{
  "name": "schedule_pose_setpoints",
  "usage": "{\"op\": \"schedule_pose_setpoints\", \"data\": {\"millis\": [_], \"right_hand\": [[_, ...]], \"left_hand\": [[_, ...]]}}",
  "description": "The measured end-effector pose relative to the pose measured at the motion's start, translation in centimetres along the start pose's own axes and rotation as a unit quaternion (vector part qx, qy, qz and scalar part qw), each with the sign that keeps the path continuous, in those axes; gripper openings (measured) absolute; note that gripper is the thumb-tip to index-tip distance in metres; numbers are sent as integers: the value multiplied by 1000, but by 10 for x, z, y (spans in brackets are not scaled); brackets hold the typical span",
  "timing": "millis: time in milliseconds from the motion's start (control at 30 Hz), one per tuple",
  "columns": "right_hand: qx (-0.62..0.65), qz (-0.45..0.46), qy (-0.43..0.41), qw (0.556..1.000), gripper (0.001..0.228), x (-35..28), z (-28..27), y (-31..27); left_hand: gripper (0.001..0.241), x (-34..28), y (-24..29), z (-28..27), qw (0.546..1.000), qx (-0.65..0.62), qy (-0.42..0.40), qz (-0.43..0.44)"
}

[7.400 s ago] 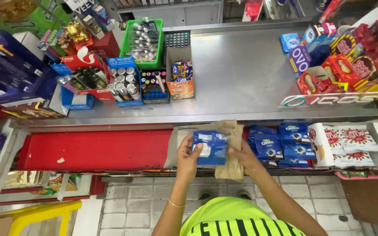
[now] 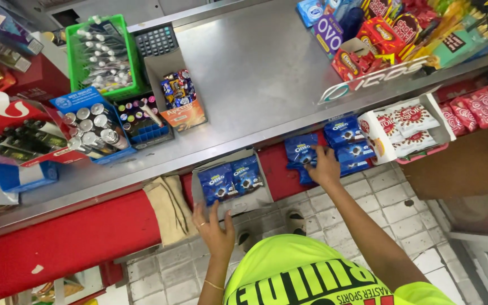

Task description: Cleaning Oreo snack packs with a cloth and organizing them into a display tray on a store counter.

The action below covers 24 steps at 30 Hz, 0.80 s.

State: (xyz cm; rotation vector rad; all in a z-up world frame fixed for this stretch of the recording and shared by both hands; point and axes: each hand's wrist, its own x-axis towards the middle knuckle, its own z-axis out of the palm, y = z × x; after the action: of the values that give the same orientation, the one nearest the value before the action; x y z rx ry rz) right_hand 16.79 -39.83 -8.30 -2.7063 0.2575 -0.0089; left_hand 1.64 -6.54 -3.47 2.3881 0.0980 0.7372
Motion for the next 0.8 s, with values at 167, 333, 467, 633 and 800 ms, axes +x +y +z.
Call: {"op": "schedule_pose_setpoints", "data": {"millis": [167, 333, 467, 633, 800], "right_hand": [[41, 20, -59, 997, 55, 2, 11, -2], [26, -13, -31, 999, 49, 2, 16, 0], [32, -55, 15, 998, 49, 11, 19, 6], [142, -61, 23, 988, 42, 6, 10, 8], [206, -99, 95, 969, 43, -1, -2, 0]], "left_hand": [[29, 26, -13, 43, 990, 31, -135, 37], [66, 64, -24, 91, 935, 136, -322, 62], [60, 69, -32, 118, 911, 209, -344, 91], [60, 60, -11, 95, 914, 226, -326, 83], [61, 56, 14, 58, 945, 123, -302, 13]]}}
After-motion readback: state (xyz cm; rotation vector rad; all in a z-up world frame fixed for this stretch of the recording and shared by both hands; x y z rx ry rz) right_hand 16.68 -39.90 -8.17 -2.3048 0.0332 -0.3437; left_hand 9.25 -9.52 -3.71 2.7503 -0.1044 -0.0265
